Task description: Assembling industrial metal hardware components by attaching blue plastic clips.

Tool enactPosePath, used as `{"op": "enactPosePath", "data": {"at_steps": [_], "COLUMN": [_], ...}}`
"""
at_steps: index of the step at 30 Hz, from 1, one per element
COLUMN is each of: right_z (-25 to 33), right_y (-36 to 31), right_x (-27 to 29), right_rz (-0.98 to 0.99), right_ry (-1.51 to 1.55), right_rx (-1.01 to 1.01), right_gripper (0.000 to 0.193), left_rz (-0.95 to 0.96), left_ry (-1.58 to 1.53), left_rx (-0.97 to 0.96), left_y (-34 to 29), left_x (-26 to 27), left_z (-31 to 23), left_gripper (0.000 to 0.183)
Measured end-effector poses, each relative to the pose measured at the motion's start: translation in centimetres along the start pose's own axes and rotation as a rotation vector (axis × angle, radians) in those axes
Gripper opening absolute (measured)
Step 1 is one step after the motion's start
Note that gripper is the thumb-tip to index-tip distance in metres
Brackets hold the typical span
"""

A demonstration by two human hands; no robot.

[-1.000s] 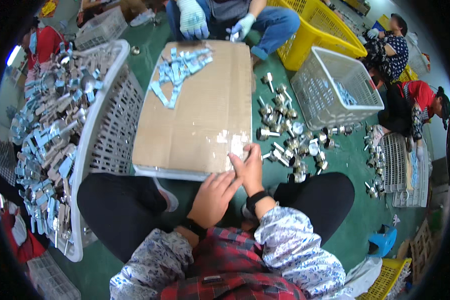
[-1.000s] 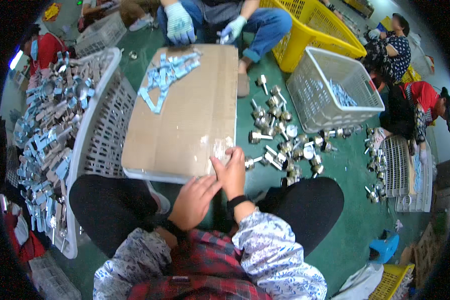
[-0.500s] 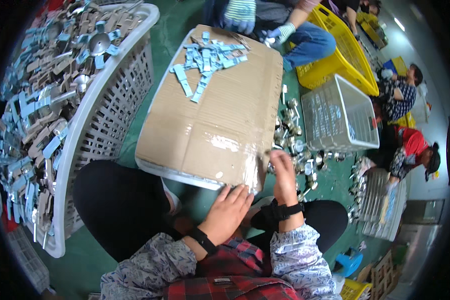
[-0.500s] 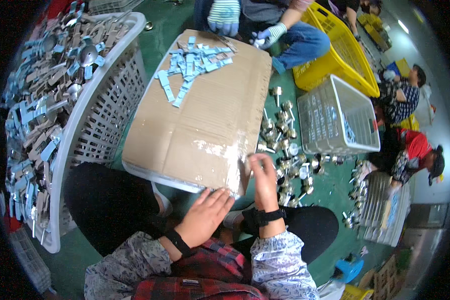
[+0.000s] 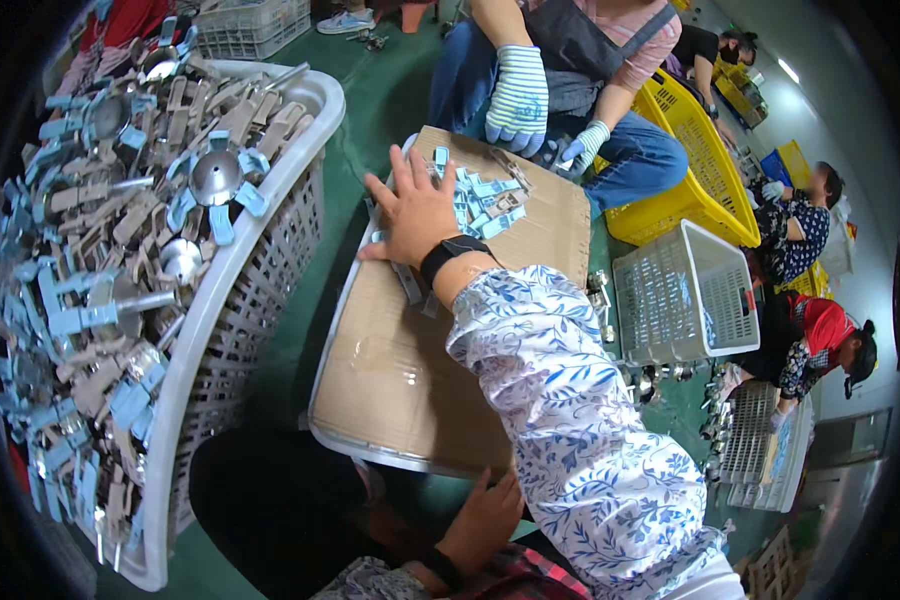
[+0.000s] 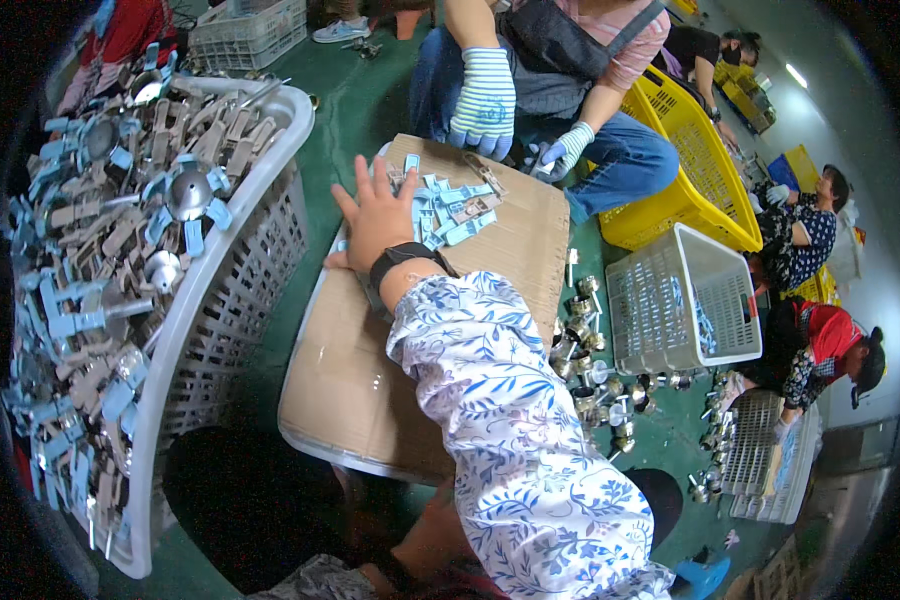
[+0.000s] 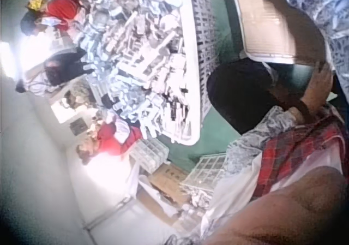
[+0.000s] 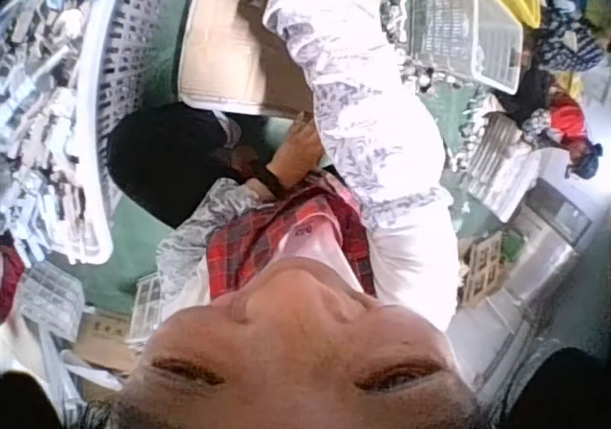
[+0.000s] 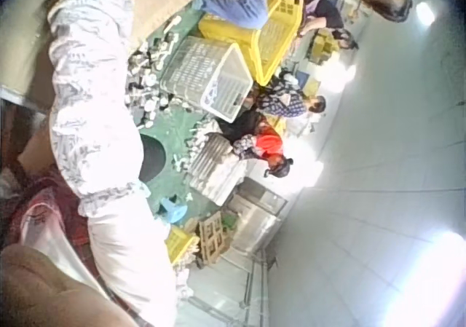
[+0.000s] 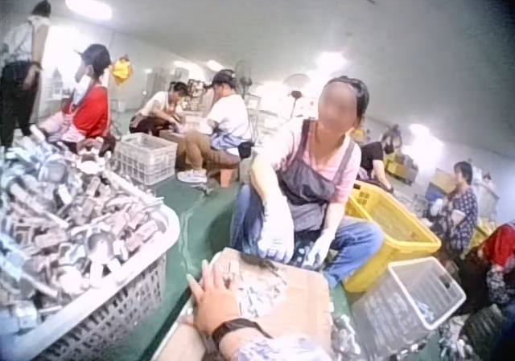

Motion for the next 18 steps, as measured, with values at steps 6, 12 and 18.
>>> {"op": "enactPosePath", "data": {"at_steps": [6,12,18], "right_z": [-2.0,-1.1,-4.5], "right_y": [-2.1,-9.6,-10.1], "right_x": [-0.8,-0.4,5.7], "right_rz": [0.155,0.009,0.031], "right_ry": [0.167,0.286,0.397], "right_rx": [-0.177,-0.180,-0.126], "right_gripper": [0.082,0.061,0.051], "left_rz": [-0.001,-0.074,-0.030], "left_ry": [-0.027,-0.162,-0.146], "left_rx": [-0.013,-0.012,0.038], "left_y": [-0.4,-0.7,-0.6], "left_x": [0.9,0.0,1.3], "left_z": [0.3,0.5,0.1], "left_gripper": [0.049,0.057,0.051]}}
Point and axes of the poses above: each hand's wrist, its own y-axis towards the middle knuckle, its own x-axis out of the back of the hand, z = x × y, the point moved 1 cm from there along y, towards the middle knuckle, and after that the axes turned 5 degrees about -x, right-handed, at the moved point
